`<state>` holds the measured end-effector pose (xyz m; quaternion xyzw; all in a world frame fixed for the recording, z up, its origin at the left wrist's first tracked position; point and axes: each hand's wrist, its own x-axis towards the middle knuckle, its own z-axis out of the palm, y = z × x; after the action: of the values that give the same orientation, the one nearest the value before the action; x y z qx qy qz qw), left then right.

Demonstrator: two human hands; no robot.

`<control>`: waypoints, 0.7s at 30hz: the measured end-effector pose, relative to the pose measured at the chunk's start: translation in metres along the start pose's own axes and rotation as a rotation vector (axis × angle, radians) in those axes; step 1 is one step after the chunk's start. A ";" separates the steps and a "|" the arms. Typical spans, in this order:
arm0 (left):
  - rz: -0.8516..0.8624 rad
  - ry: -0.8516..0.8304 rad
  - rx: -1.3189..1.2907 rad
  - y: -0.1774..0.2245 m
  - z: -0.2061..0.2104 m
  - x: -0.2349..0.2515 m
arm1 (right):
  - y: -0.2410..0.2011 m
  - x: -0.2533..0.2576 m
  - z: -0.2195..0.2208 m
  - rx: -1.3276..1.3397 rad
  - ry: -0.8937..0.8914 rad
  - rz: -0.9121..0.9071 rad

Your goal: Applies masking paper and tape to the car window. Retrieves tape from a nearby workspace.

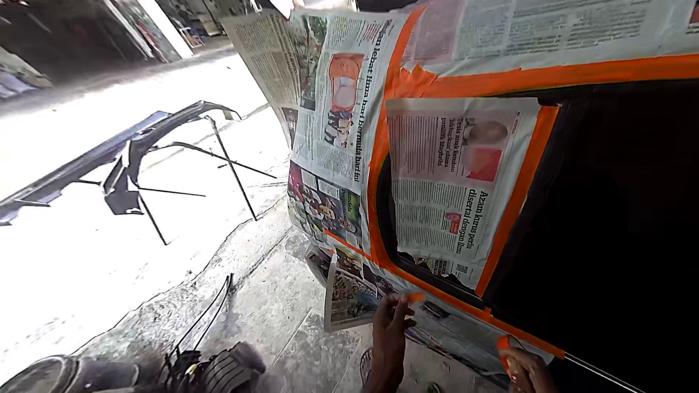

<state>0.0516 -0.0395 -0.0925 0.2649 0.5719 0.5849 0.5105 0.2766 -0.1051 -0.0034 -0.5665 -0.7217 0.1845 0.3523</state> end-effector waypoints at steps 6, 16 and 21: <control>0.067 -0.004 -0.151 0.007 0.037 0.015 | 0.031 0.060 0.058 -0.214 -0.265 0.015; 0.312 0.111 0.139 -0.008 0.066 0.047 | 0.017 0.095 0.065 -0.355 -0.440 0.150; 0.381 0.204 0.398 -0.016 0.067 0.059 | 0.020 0.094 0.066 -0.359 -0.398 0.134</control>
<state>0.0964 0.0372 -0.1097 0.4026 0.6636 0.5701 0.2694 0.2322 -0.0015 -0.0339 -0.6189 -0.7588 0.1844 0.0844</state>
